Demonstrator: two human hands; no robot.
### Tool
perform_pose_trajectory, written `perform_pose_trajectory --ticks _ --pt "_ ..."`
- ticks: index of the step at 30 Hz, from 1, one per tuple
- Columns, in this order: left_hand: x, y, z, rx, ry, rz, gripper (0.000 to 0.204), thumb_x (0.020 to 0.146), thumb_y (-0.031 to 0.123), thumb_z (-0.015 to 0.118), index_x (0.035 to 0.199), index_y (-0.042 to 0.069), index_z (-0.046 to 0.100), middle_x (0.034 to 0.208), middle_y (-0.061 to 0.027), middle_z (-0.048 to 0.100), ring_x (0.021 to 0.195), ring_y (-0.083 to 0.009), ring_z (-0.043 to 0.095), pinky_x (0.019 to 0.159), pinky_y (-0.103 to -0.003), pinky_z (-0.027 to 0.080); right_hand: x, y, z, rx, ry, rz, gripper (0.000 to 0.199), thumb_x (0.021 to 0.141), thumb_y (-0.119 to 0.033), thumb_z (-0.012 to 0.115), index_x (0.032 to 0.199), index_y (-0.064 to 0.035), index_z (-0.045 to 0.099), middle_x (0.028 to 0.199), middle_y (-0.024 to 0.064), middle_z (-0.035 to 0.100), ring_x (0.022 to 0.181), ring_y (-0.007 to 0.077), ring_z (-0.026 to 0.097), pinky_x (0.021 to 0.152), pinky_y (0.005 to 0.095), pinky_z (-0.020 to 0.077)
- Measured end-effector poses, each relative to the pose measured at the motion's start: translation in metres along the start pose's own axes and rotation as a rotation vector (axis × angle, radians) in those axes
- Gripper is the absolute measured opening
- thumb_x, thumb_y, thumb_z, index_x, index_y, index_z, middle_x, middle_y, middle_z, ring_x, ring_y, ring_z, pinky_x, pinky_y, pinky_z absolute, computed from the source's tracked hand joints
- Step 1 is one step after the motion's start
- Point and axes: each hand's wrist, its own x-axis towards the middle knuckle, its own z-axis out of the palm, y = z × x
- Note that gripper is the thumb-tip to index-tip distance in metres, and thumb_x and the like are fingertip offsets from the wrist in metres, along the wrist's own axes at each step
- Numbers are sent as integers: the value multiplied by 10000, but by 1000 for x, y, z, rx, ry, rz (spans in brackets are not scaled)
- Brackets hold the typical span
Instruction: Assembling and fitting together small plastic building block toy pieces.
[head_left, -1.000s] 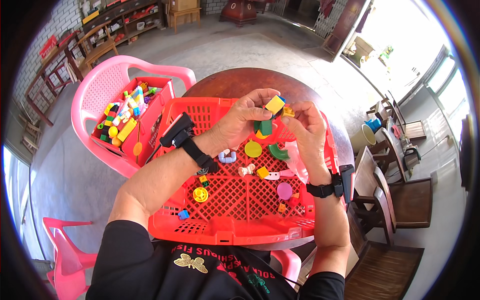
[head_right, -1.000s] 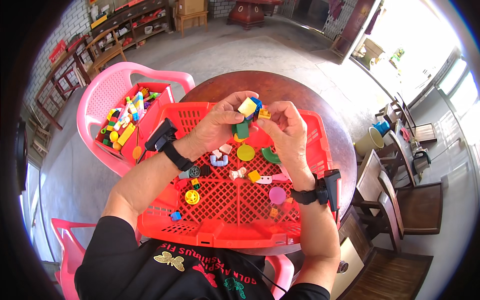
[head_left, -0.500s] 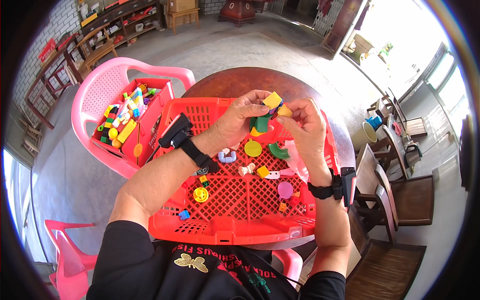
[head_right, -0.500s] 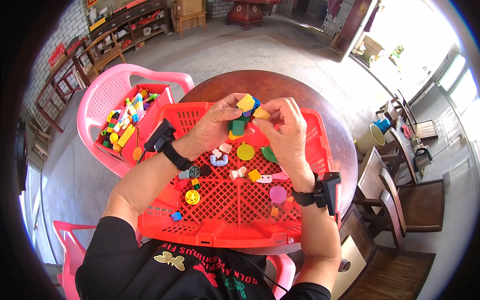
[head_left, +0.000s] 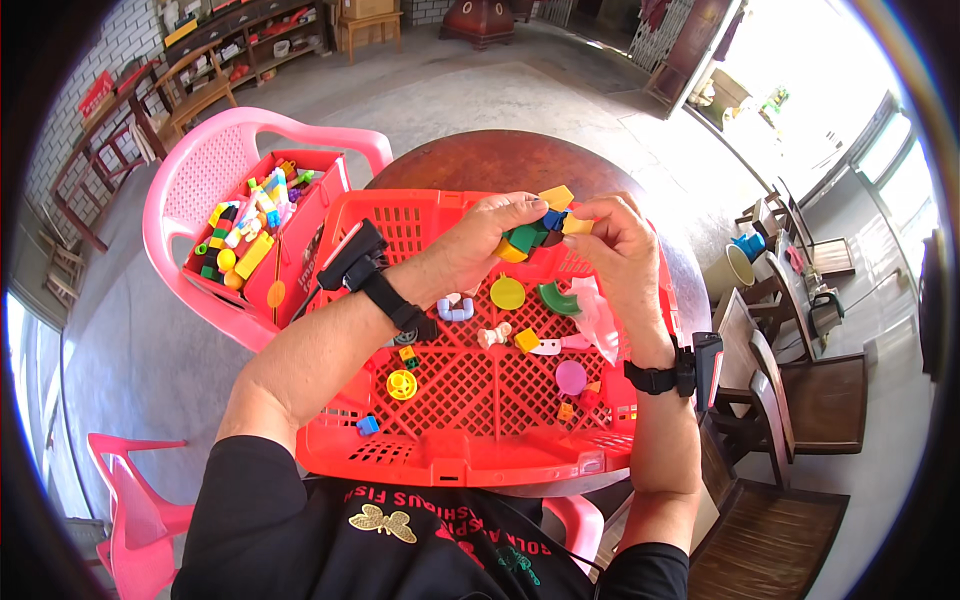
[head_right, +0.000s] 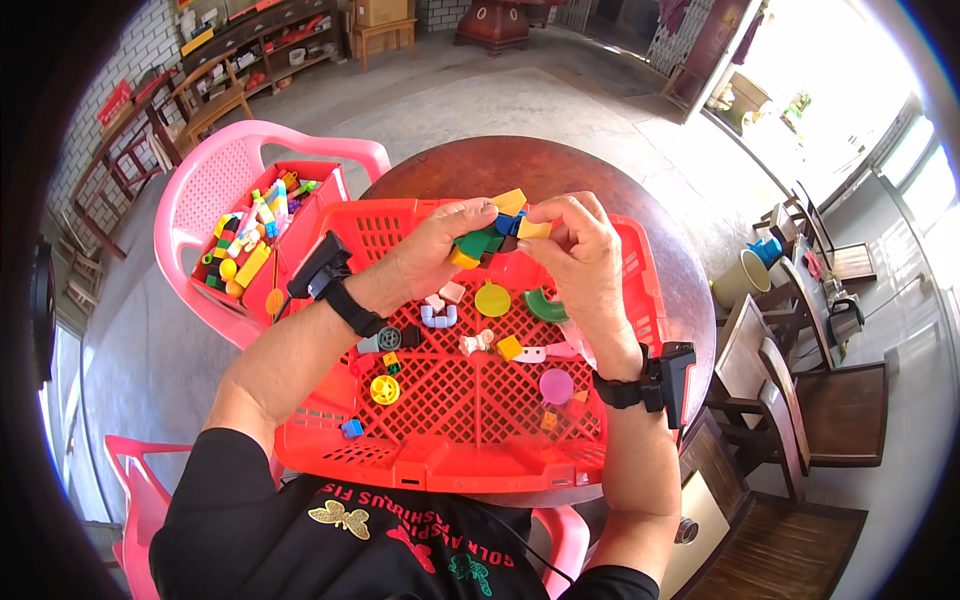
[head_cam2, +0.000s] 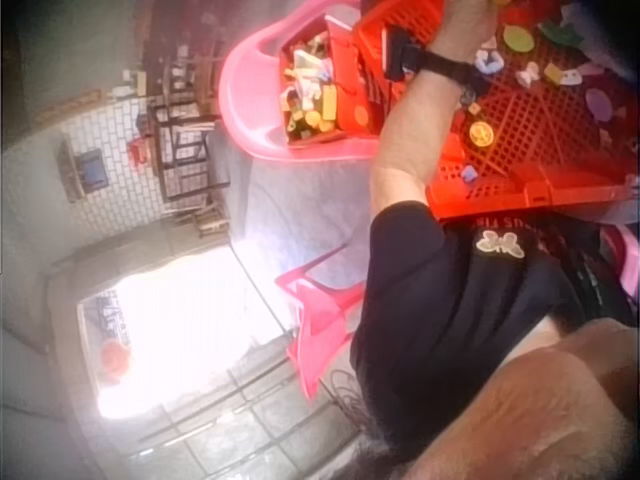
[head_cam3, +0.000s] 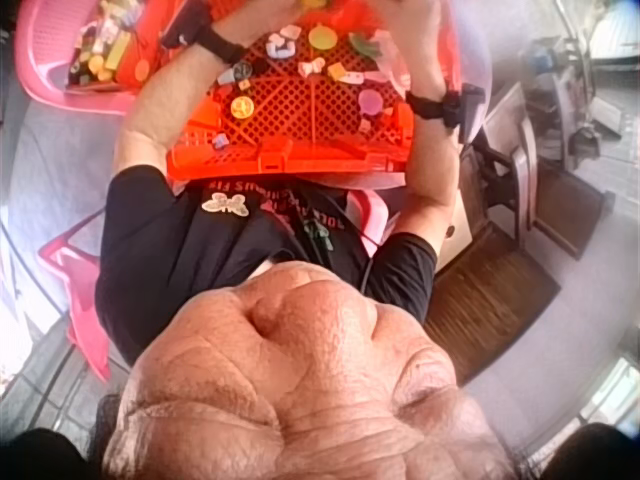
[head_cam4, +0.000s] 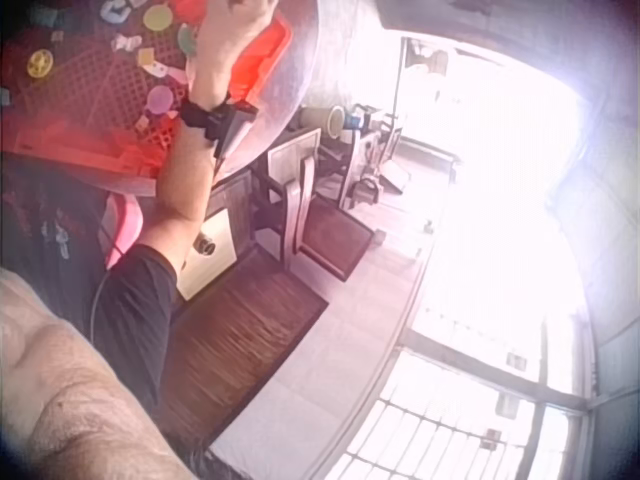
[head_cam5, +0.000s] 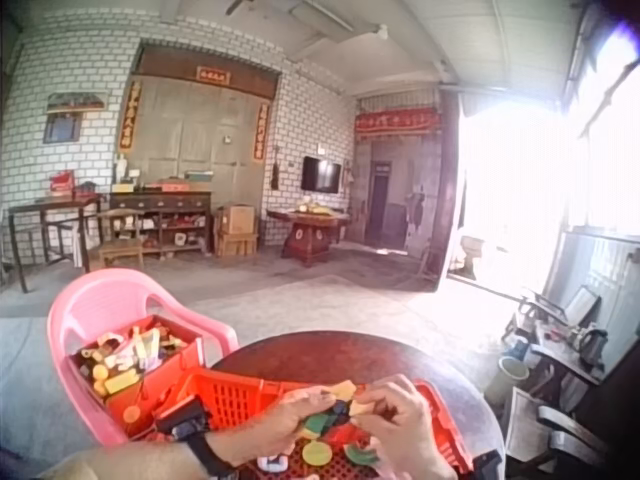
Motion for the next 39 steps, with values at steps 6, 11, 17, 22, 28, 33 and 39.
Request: perform_pose_trajectory --ticks 6,11,17,22,28,33,39 --pt "-2 -3 7 14 18 16 317 924 284 545 1100 21 571 1015 -15 608 939 -81 567 848 -261 452 0 7 5 45 20 -45 186 725 88 652 879 -8 615 917 38 530 695 87 562 615 215 441" --pt "1 -12 4 283 54 103 285 888 200 611 1112 27 572 1025 1 602 948 -70 553 855 -254 445 0 16 10 69 -14 -75 208 743 86 641 919 -8 585 925 34 535 707 84 567 628 211 446" --pt "-1 -9 8 338 73 132 328 860 157 650 1152 37 562 1034 13 598 963 -68 541 883 -247 426 -1 14 9 267 -8 168 235 760 60 660 931 -25 523 803 -8 554 716 47 543 621 190 439" --pt "0 -12 4 569 74 353 381 866 162 647 1198 15 531 1055 0 595 985 -69 532 892 -241 424 -1 10 7 320 -34 202 208 750 55 666 887 -33 537 776 -12 575 708 39 539 611 189 439" --pt "-7 -8 12 655 160 346 362 855 148 657 1180 32 550 1027 -10 602 937 -74 547 832 -241 455 -7 -3 15 -6 79 121 172 711 14 705 805 -21 565 720 21 602 645 72 570 576 226 464" --pt "-9 -4 17 821 221 459 383 857 203 664 1176 21 554 989 -33 616 916 -92 558 822 -251 456 -11 -4 21 3 150 95 184 701 -5 725 802 -14 572 720 39 619 643 86 591 573 239 475" --pt "-7 -13 18 862 266 543 404 864 244 658 1170 2 551 997 -62 622 928 -115 568 833 -264 455 -10 -5 23 21 203 92 187 694 -13 742 790 -11 581 705 44 633 628 88 592 566 234 476"
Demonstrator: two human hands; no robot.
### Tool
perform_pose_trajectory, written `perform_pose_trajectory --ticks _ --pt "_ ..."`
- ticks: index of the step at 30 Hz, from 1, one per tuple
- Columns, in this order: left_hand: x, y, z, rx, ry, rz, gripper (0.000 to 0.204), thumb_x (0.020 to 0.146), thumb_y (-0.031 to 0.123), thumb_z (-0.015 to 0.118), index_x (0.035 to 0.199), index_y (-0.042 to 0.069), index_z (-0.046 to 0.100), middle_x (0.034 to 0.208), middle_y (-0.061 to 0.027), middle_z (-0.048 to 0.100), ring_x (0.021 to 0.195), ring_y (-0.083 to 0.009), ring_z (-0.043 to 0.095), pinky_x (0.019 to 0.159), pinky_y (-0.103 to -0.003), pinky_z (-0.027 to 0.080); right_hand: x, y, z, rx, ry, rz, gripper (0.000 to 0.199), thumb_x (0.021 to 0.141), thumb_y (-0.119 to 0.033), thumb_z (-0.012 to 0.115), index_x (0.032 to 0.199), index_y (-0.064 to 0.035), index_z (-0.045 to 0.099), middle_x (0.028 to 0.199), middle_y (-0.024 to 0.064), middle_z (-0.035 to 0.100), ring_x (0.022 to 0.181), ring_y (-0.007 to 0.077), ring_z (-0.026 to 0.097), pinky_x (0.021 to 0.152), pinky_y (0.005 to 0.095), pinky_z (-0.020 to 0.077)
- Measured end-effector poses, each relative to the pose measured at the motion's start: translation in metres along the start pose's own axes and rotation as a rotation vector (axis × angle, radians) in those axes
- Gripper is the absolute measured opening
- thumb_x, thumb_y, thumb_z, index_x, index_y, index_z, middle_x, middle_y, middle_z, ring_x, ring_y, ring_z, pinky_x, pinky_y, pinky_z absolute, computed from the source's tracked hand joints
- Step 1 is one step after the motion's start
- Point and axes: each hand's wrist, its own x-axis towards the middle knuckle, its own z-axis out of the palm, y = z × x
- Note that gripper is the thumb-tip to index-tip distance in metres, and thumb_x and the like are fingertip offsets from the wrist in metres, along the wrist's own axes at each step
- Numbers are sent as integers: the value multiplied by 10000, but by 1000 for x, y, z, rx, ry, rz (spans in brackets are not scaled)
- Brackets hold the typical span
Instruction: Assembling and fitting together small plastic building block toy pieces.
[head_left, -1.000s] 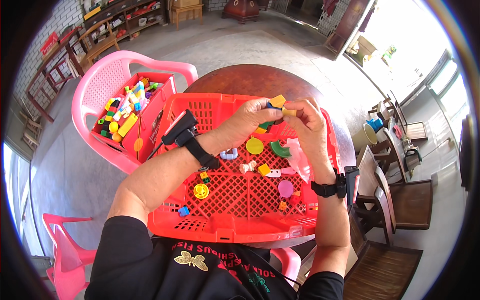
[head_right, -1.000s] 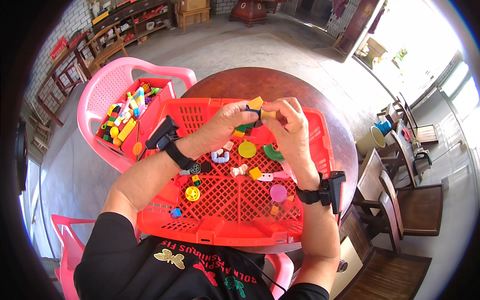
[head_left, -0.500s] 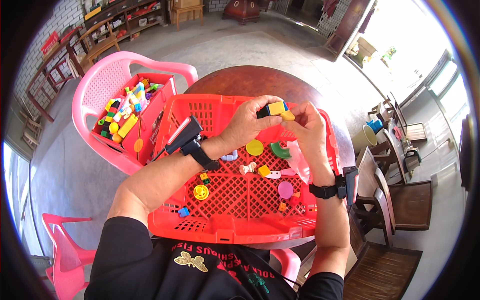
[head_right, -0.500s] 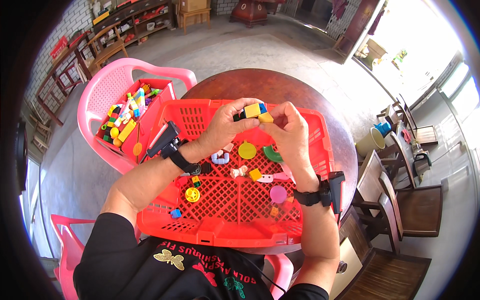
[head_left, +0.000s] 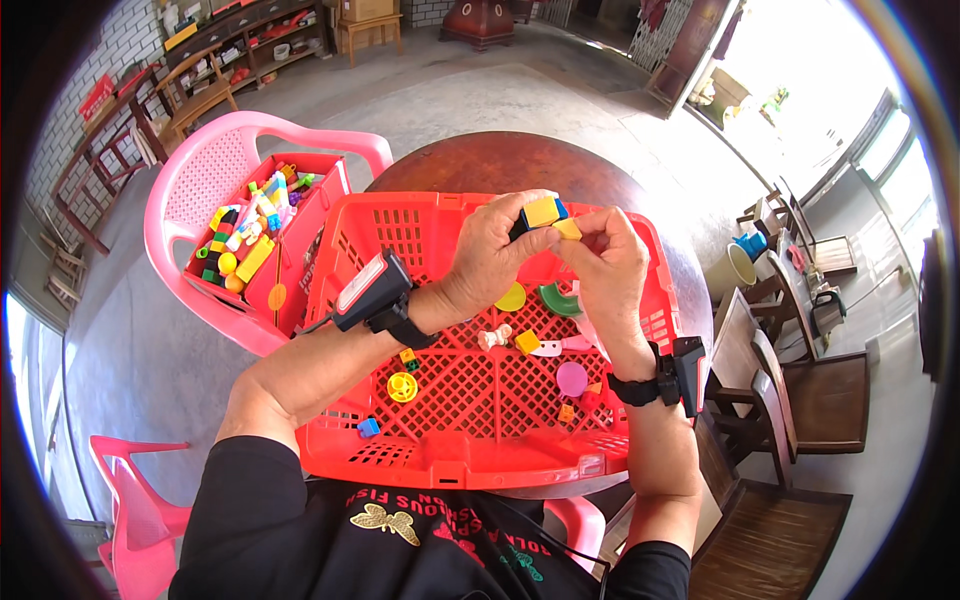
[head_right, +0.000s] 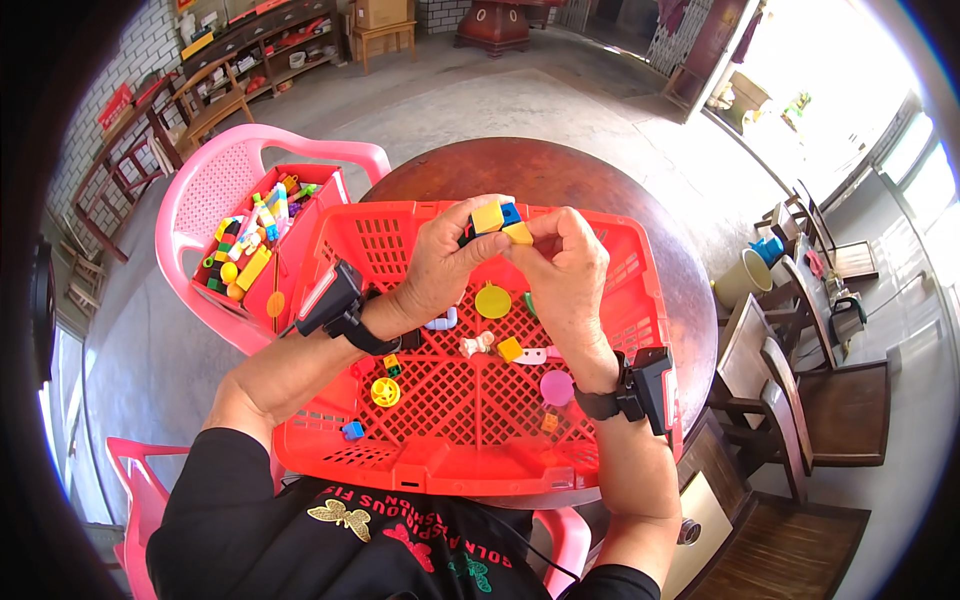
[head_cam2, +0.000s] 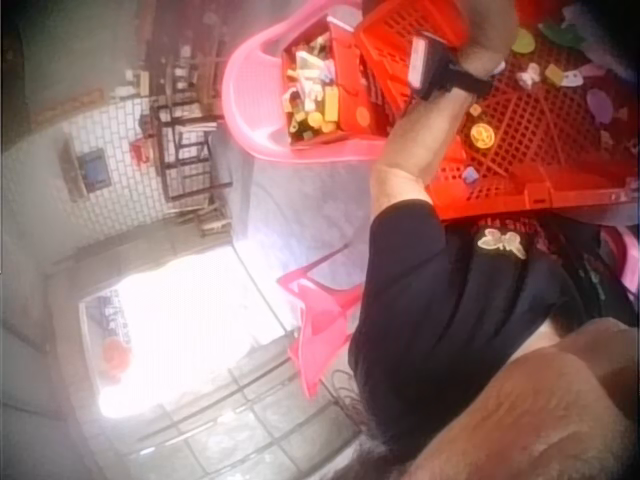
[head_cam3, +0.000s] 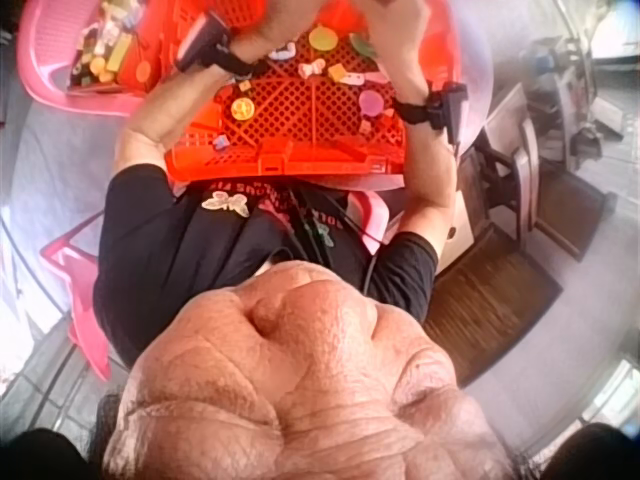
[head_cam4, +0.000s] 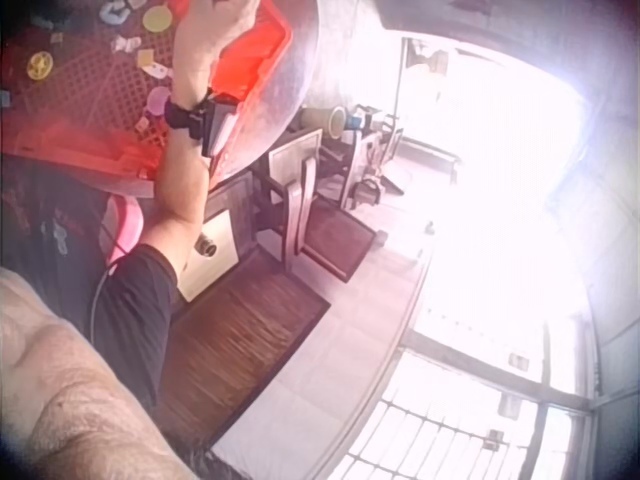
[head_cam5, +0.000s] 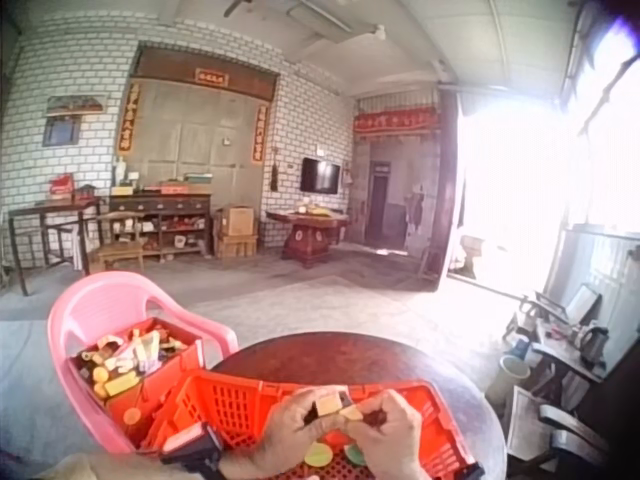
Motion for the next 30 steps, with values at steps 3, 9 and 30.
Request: perform_pose_trajectory --ticks 3,9,30 --pt "0 2 -1 29 3 9 388 875 238 642 1168 1 550 1012 -69 623 938 -117 569 842 -266 452 0 -2 -1 15 8 16 188 695 -16 745 790 -11 583 696 46 636 621 83 589 561 232 476" --pt "4 -4 -8 -2 -66 18 340 887 187 616 1163 -1 551 1039 -61 620 968 -110 560 865 -266 443 4 -7 -8 53 -110 53 187 708 -18 738 799 -10 575 711 28 629 652 67 581 570 221 467" --pt "9 -2 -10 -129 -216 -42 356 930 175 549 1233 14 457 1074 -26 549 978 -84 508 876 -243 420 8 -22 -26 -535 -334 -325 205 879 -162 569 852 2 448 740 208 544 692 412 542 575 467 409"
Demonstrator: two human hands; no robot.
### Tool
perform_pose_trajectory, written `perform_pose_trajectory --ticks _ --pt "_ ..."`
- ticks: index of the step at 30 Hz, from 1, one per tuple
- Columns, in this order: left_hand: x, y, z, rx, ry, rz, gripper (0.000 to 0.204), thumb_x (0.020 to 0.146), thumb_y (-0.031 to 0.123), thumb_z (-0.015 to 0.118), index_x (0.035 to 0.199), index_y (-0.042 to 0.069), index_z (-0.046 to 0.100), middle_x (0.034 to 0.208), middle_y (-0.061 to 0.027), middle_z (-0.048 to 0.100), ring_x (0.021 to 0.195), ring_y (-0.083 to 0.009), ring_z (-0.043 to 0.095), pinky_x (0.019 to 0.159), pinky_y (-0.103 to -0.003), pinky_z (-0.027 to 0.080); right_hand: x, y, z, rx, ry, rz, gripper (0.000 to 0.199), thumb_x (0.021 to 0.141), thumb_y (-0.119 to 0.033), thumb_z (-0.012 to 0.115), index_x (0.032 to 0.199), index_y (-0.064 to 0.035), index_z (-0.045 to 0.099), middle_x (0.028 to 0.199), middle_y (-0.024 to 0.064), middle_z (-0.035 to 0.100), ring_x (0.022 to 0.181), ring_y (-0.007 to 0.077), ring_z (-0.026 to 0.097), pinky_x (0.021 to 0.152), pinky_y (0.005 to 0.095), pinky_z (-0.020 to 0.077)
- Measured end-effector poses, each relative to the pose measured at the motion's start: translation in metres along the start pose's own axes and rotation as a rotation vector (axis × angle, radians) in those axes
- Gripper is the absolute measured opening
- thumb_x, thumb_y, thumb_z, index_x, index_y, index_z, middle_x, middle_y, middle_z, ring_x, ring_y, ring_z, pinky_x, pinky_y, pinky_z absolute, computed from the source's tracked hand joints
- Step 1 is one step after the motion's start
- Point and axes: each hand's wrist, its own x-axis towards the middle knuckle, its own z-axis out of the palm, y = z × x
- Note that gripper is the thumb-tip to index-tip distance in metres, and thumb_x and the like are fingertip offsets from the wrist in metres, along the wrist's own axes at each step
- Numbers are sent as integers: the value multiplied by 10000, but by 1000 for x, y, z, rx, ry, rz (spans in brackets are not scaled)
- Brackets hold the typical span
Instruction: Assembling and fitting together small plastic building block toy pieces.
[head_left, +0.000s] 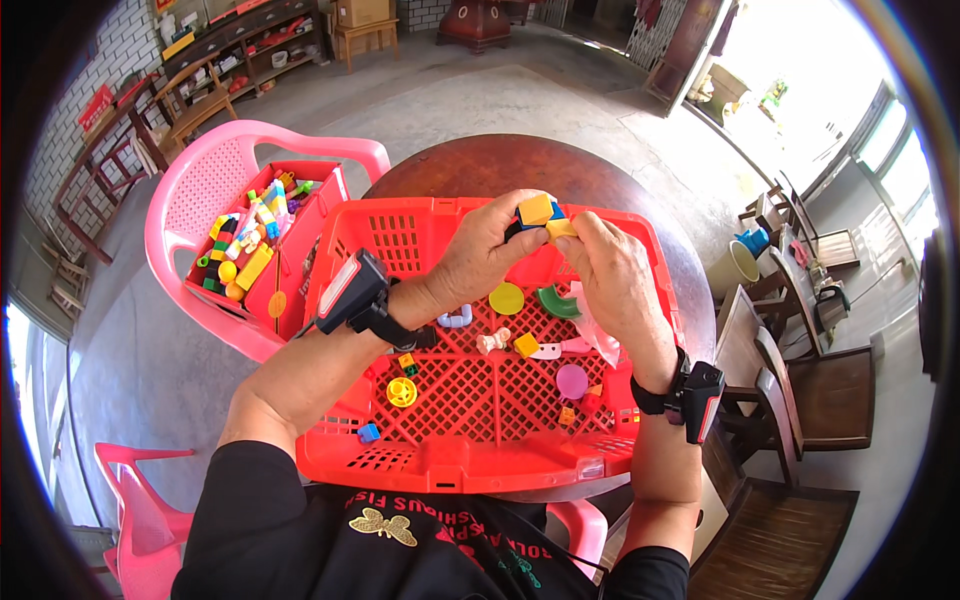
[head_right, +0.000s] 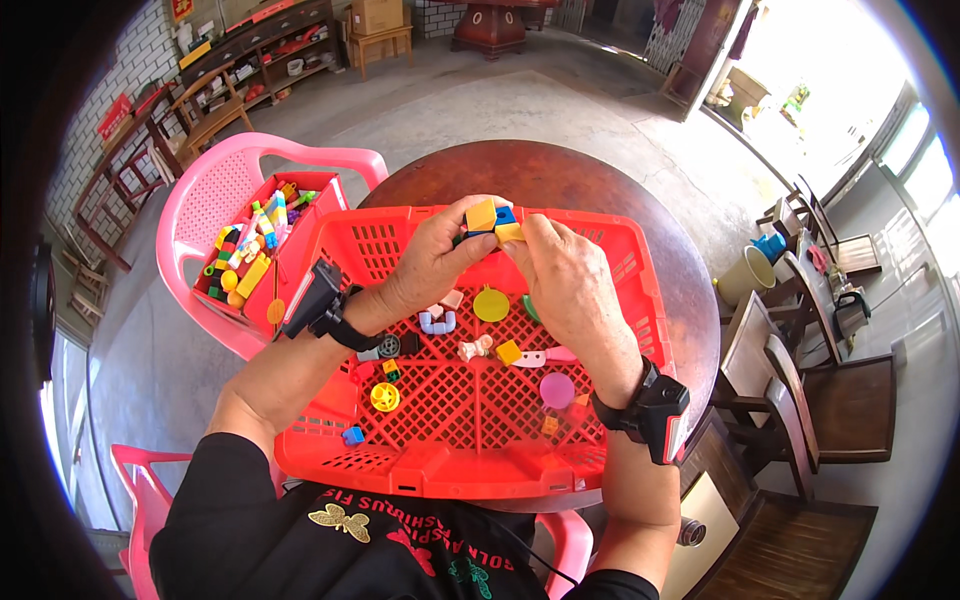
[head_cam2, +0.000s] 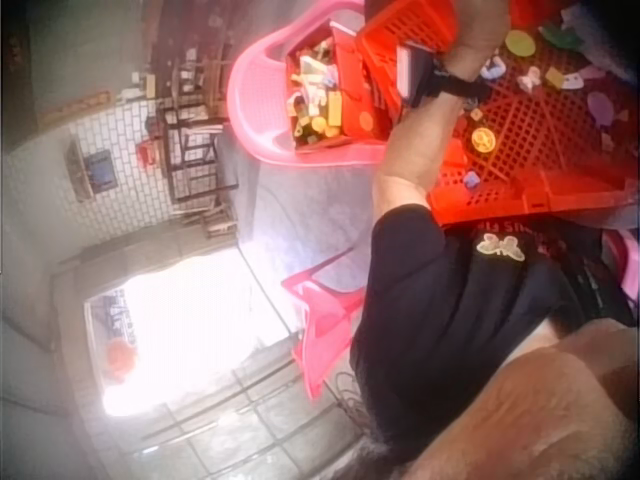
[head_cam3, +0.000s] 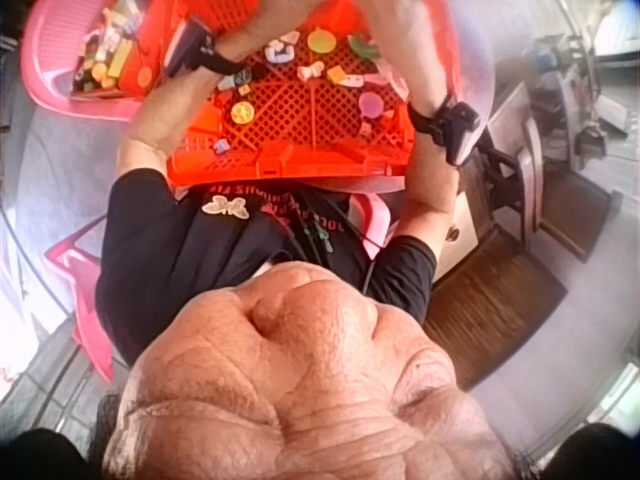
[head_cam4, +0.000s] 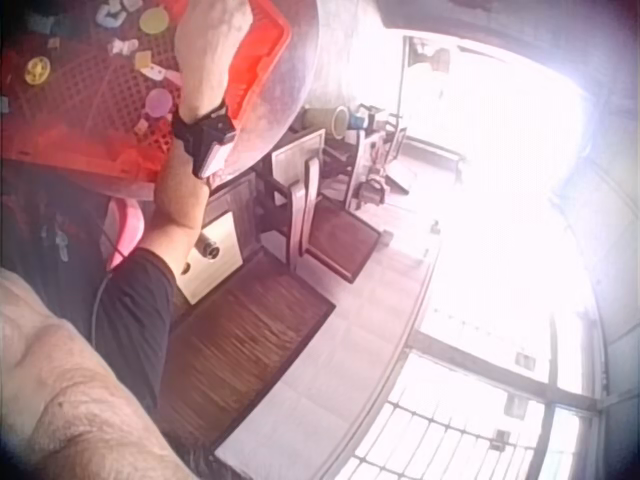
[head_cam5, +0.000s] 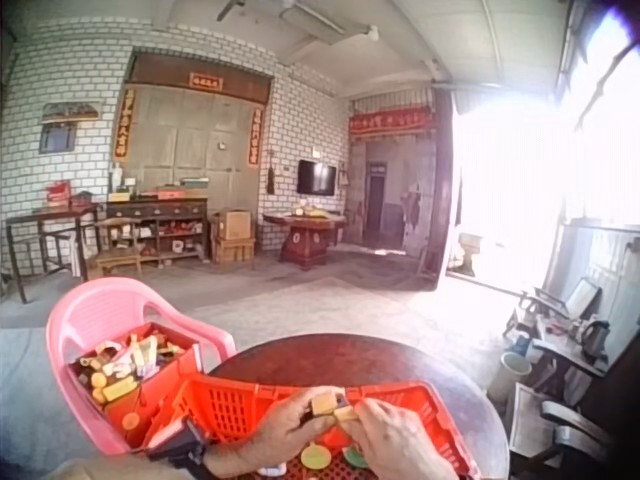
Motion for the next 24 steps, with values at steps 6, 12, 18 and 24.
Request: perform_pose_trajectory --ticks 6,12,18,24 --pt "1 14 -5 107 -39 63 365 932 228 554 1211 13 460 1061 -37 548 971 -105 511 867 -260 421 -2 -7 -4 23 46 21 204 884 -163 566 849 5 457 742 213 546 695 412 549 577 464 410" --pt "1 15 -7 110 -36 76 359 932 244 554 1198 19 466 1032 -31 541 954 -90 503 850 -246 422 -1 -8 3 112 77 61 190 885 -151 564 851 14 476 737 218 548 701 412 550 580 453 411" --pt "3 13 -5 84 -15 78 353 936 251 550 1191 20 470 1015 -22 537 934 -80 497 839 -236 421 -1 -4 12 236 113 136 207 888 -159 570 833 19 478 715 218 528 663 398 536 562 425 405" --pt "3 9 -8 99 -34 65 356 941 262 543 1191 21 468 1010 -16 530 928 -78 491 843 -234 418 -1 -2 18 342 97 218 242 899 -170 572 780 12 468 631 188 469 546 301 471 508 372 374"
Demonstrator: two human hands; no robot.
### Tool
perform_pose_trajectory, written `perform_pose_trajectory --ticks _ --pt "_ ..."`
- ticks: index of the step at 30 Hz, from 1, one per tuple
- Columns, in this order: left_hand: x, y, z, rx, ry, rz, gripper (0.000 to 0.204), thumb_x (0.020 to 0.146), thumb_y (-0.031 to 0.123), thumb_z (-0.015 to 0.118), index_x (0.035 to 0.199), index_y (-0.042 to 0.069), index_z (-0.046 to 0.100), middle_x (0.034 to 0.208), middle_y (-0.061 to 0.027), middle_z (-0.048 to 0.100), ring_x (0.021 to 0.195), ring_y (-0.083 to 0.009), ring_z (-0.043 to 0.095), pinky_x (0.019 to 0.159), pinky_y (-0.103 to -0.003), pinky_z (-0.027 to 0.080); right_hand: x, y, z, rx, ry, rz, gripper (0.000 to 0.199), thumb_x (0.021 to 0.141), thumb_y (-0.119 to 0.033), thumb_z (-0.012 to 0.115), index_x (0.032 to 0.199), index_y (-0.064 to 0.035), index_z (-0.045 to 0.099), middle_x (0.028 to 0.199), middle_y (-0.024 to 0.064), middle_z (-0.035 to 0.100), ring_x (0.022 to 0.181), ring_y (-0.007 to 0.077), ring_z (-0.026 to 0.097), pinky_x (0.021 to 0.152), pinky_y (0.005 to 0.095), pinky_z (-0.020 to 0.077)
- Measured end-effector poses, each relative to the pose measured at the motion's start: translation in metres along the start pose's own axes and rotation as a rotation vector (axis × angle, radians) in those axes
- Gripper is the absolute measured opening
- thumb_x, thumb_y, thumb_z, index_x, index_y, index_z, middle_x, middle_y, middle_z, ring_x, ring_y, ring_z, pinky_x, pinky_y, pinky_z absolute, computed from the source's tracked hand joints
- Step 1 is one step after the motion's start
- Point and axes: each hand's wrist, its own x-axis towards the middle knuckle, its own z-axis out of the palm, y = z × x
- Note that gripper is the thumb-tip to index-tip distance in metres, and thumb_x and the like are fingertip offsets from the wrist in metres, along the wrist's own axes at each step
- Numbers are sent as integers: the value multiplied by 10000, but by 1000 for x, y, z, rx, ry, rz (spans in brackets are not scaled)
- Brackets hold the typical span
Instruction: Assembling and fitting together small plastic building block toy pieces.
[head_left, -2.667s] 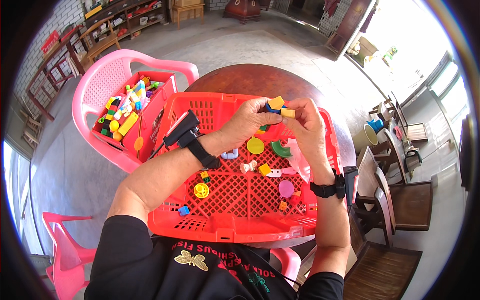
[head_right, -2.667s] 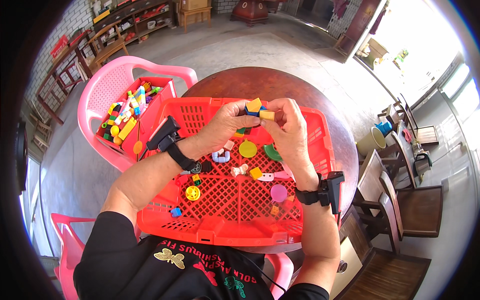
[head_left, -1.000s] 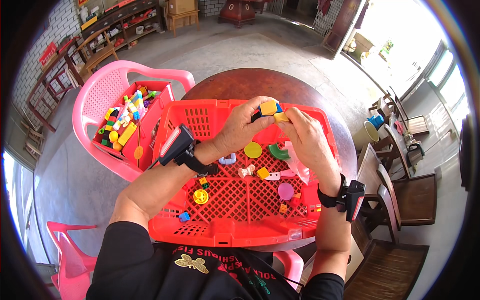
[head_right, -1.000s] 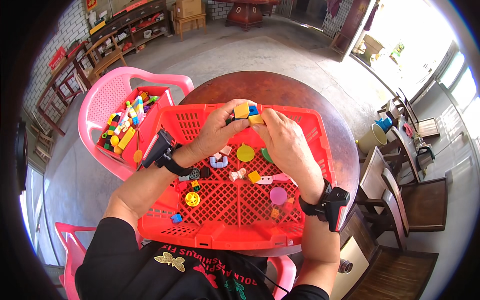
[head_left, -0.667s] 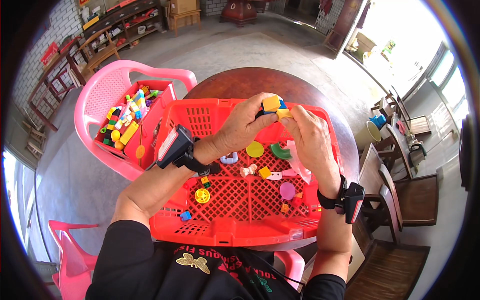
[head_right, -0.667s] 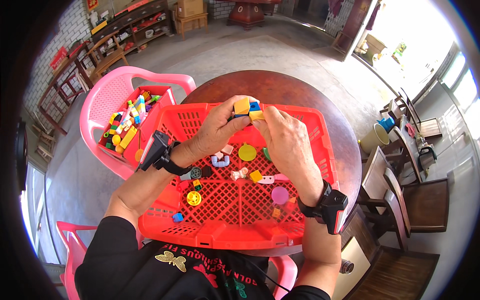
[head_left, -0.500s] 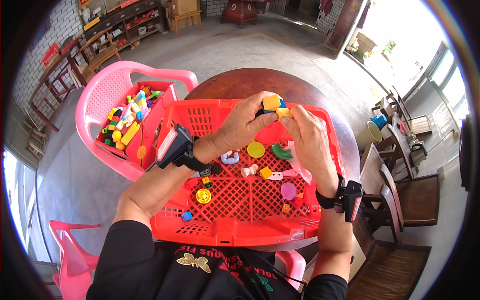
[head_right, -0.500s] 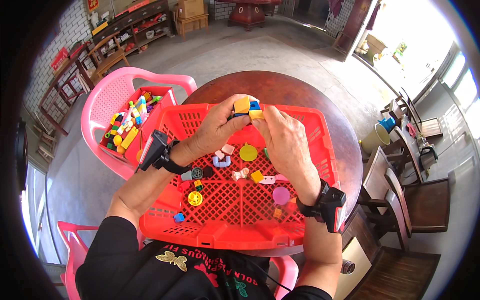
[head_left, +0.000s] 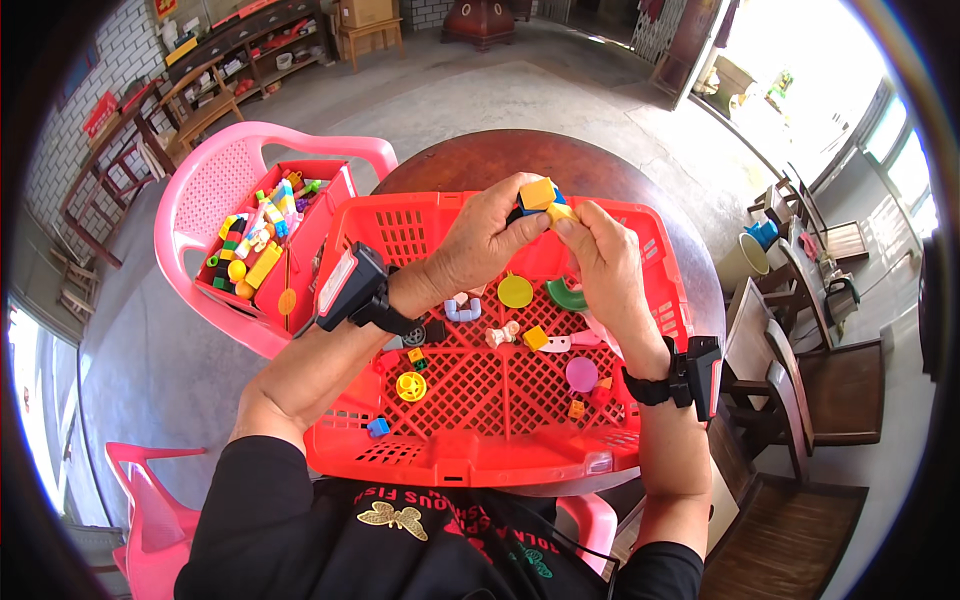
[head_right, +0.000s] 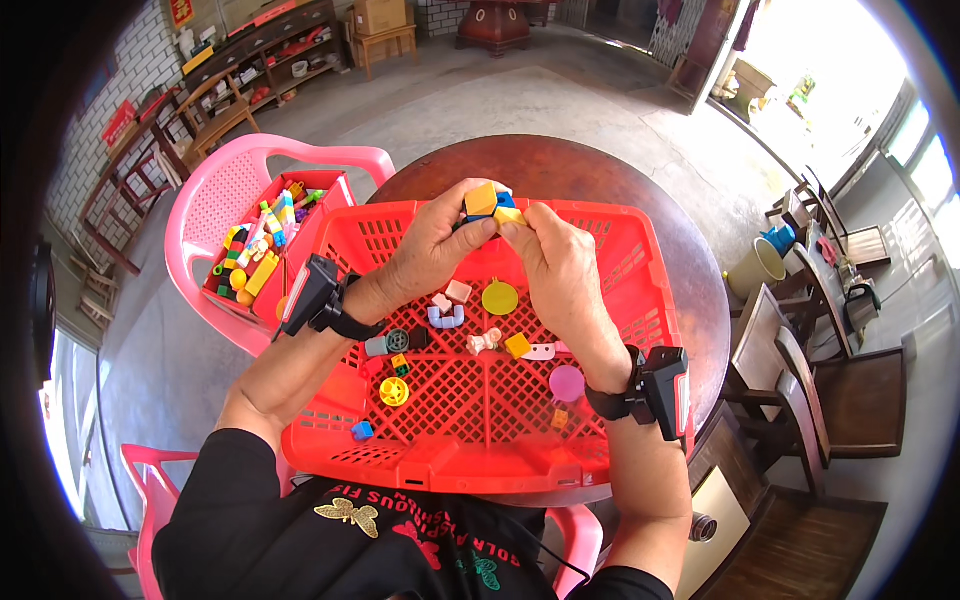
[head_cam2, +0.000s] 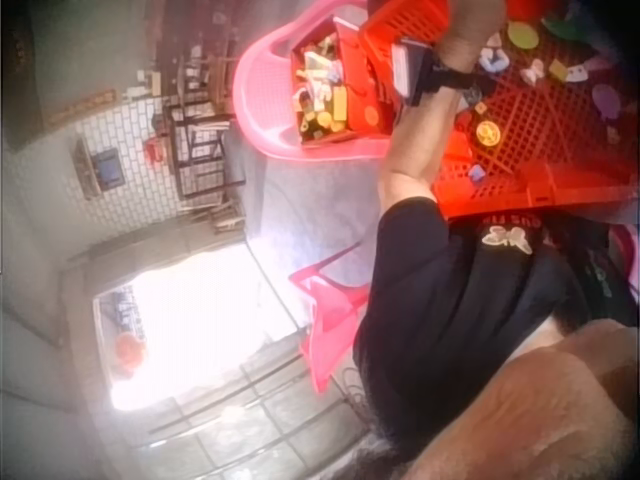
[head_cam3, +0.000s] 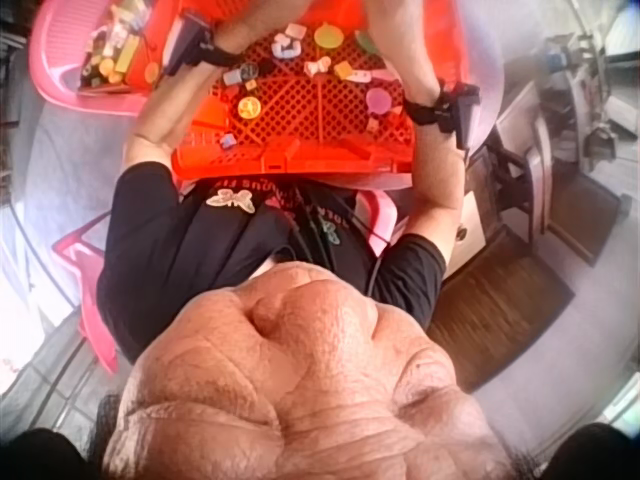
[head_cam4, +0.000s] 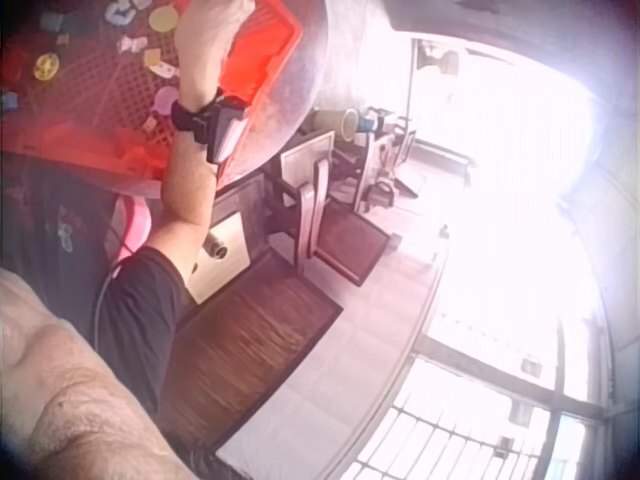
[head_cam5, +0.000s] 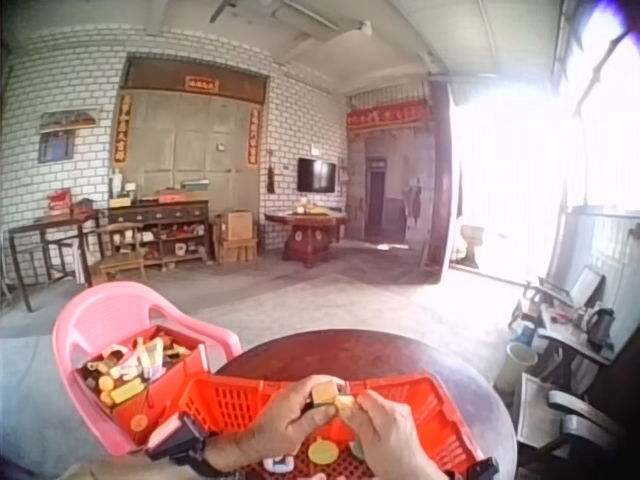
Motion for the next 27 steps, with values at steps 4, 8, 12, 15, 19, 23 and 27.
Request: perform_pose_trajectory --ticks 4,8,12,15,19,23,27 --pt "-2 -1 5 -71 29 -44 376 949 278 530 1210 19 449 1043 -10 520 969 -76 477 874 -232 399 -3 6 9 195 40 135 285 911 -186 571 734 7 459 561 117 409 508 147 401 478 322 340" --pt "-4 -5 8 -151 43 -57 377 957 278 518 1216 16 438 1059 -10 514 978 -77 467 888 -238 392 -2 0 7 263 23 197 280 916 -179 563 732 6 463 556 80 423 522 114 404 479 310 342" --pt "-3 -6 7 -175 11 -62 408 982 345 441 1218 12 451 1111 -24 525 1036 -85 476 912 -245 389 1 6 2 222 -22 194 294 925 -217 543 740 6 495 556 50 447 524 107 423 481 292 349" --pt "-4 -3 7 -338 -4 -181 449 988 398 394 1208 16 477 1122 -33 541 1056 -95 497 928 -254 395 6 9 -2 238 -66 231 311 928 -260 527 758 0 534 561 31 459 532 98 447 480 278 346" --pt "-5 -12 6 -595 1 -338 447 982 407 400 1195 31 512 1098 -38 577 1018 -111 548 922 -283 431 6 13 -4 284 -119 330 279 903 -269 566 790 -14 556 569 16 469 542 84 447 479 271 344" --pt "0 -8 9 -901 124 -483 378 978 366 434 1109 27 539 1014 -46 599 894 -87 583 787 -263 498 5 8 -4 142 -22 219 245 850 -212 644 990 -29 561 654 26 521 580 79 480 489 253 370" --pt "-1 -10 6 -931 123 -559 355 965 360 459 1088 39 547 1000 -62 603 859 -119 604 737 -279 527 7 12 -3 221 -30 106 391 811 -140 681 1155 -49 519 826 62 584 650 86 531 533 238 420"
